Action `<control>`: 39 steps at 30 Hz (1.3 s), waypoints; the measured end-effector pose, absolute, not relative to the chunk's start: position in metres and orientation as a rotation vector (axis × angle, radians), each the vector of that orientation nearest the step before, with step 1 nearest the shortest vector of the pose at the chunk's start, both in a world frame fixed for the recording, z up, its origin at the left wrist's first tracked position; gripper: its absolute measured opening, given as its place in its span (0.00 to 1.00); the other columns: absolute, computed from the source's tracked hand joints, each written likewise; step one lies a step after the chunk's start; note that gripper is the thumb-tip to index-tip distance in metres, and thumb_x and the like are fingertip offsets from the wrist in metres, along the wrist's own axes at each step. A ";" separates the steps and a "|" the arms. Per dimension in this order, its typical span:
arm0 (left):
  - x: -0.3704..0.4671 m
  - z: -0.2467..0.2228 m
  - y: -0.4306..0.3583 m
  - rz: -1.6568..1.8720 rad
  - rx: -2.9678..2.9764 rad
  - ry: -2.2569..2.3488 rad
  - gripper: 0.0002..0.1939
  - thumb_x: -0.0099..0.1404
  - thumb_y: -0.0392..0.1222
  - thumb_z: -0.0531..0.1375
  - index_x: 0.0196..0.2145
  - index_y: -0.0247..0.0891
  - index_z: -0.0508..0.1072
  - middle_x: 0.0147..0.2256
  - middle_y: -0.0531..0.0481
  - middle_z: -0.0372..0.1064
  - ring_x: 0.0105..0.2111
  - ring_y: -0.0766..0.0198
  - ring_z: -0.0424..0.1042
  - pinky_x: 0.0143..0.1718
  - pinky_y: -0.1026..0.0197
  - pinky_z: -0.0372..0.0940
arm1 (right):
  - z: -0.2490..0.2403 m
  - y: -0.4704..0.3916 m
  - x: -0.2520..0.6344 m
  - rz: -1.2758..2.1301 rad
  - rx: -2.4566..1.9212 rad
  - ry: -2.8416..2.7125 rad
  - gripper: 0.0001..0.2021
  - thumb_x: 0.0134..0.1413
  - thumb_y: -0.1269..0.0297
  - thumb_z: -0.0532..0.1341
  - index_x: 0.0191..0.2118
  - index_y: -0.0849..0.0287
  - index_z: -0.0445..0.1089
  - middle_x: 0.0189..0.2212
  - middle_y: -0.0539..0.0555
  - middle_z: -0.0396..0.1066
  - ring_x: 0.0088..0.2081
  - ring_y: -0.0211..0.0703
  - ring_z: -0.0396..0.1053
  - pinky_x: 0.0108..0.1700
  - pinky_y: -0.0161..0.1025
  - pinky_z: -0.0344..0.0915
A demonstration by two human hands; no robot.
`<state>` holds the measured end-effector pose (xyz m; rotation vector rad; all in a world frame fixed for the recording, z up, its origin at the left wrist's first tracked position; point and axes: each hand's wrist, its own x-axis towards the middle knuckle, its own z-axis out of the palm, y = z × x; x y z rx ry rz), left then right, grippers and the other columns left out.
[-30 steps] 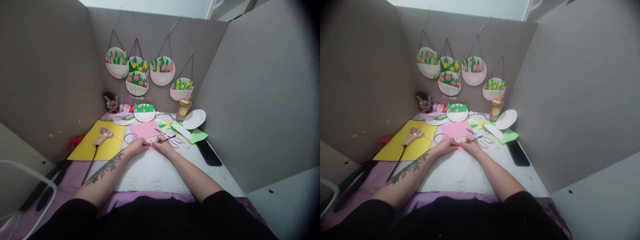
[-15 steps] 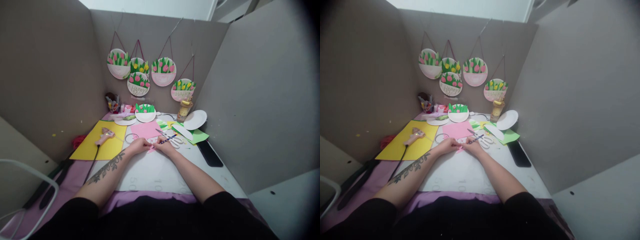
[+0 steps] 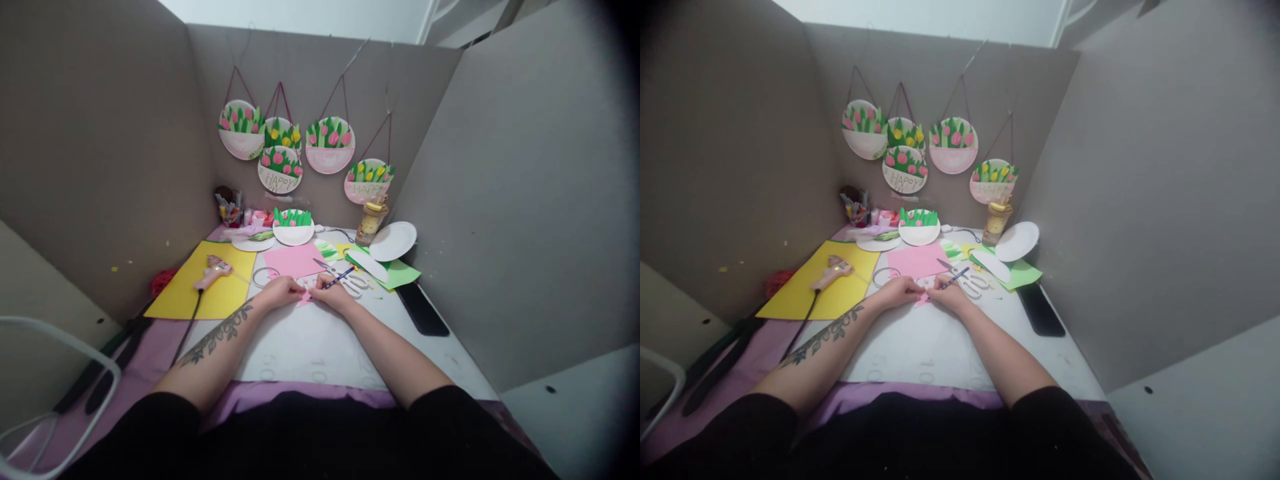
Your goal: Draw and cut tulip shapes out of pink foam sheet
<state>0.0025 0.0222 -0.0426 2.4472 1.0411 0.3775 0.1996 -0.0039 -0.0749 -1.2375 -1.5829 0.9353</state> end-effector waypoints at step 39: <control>0.003 -0.041 0.023 0.356 2.457 1.047 0.14 0.58 0.42 0.58 0.40 0.40 0.78 0.32 0.49 0.74 0.31 0.64 0.69 0.33 0.67 0.57 | -0.070 -0.003 0.195 0.656 -1.367 -1.635 0.13 0.42 0.61 0.61 0.19 0.56 0.55 0.18 0.45 0.58 0.25 0.37 0.57 0.28 0.35 0.52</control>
